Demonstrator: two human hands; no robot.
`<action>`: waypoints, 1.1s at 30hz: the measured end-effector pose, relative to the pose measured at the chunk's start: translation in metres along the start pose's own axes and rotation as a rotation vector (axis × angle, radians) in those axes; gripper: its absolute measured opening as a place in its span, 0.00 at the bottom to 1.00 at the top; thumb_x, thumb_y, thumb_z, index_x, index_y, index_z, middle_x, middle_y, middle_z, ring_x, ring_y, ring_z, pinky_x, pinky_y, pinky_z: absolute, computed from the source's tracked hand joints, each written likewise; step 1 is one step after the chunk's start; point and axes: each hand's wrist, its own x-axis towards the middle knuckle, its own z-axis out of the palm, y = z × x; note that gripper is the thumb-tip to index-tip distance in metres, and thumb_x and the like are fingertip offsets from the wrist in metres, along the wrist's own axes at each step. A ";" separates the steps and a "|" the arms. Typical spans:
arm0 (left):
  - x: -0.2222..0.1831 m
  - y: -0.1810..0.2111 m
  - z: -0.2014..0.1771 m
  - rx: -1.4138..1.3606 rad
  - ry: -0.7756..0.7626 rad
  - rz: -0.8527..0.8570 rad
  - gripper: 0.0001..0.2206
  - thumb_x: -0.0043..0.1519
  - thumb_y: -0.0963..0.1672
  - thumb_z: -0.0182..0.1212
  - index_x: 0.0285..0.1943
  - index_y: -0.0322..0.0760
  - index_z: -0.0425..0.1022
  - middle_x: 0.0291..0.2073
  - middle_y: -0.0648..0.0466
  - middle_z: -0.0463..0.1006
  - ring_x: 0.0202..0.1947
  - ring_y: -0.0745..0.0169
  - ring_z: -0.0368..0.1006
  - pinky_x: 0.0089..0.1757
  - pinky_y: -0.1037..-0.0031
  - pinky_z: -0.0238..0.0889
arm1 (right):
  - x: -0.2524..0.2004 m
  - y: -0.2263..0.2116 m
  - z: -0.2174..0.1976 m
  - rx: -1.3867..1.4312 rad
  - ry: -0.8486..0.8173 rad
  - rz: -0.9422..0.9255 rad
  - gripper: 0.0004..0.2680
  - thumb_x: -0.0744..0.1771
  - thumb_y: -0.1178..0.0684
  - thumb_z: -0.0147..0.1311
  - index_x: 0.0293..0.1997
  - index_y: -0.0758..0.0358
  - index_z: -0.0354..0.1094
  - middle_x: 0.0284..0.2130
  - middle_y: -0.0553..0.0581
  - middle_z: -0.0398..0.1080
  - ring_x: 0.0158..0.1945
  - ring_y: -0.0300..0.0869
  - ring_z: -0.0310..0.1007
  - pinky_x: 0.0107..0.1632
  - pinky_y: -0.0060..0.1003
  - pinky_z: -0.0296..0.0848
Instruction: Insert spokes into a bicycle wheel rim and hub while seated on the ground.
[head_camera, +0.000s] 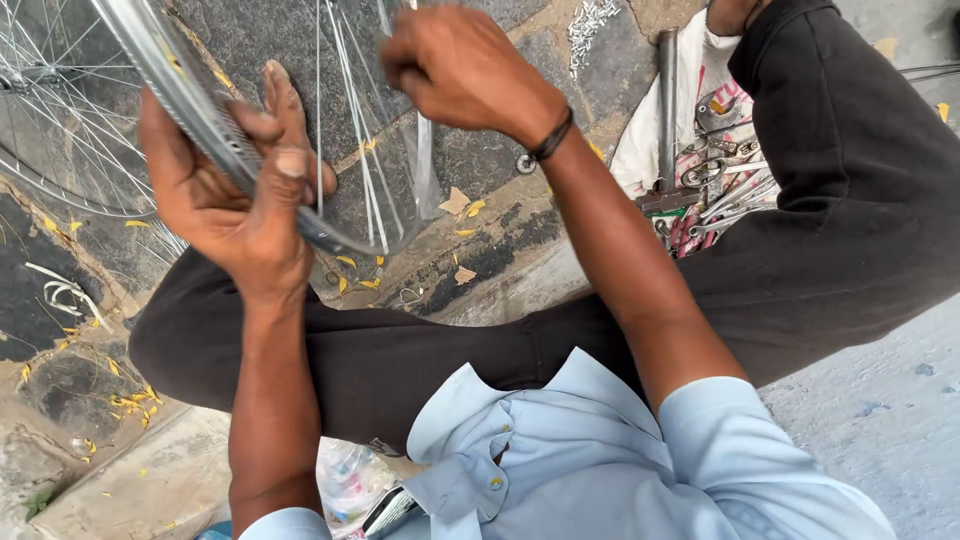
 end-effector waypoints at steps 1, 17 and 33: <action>0.006 0.003 -0.003 0.030 0.021 -0.019 0.36 0.64 0.44 0.75 0.77 0.31 0.54 0.42 0.47 0.76 0.24 0.67 0.73 0.35 0.73 0.71 | -0.005 -0.005 -0.007 -0.167 -0.078 -0.080 0.06 0.65 0.62 0.50 0.39 0.61 0.75 0.30 0.55 0.73 0.31 0.43 0.71 0.37 0.43 0.71; 0.004 0.021 -0.031 0.124 -0.093 -0.110 0.32 0.65 0.45 0.74 0.72 0.28 0.58 0.46 0.53 0.71 0.26 0.69 0.71 0.32 0.79 0.68 | -0.031 -0.079 0.055 -0.497 -0.239 -0.327 0.15 0.61 0.64 0.57 0.51 0.55 0.77 0.37 0.64 0.76 0.39 0.50 0.78 0.31 0.41 0.77; -0.018 -0.001 -0.028 0.105 -0.224 -0.011 0.23 0.68 0.41 0.76 0.64 0.33 0.65 0.49 0.55 0.71 0.39 0.74 0.66 0.43 0.81 0.68 | 0.005 -0.057 0.060 0.098 0.122 -0.212 0.08 0.73 0.46 0.54 0.51 0.56 0.74 0.43 0.53 0.78 0.50 0.45 0.78 0.55 0.46 0.75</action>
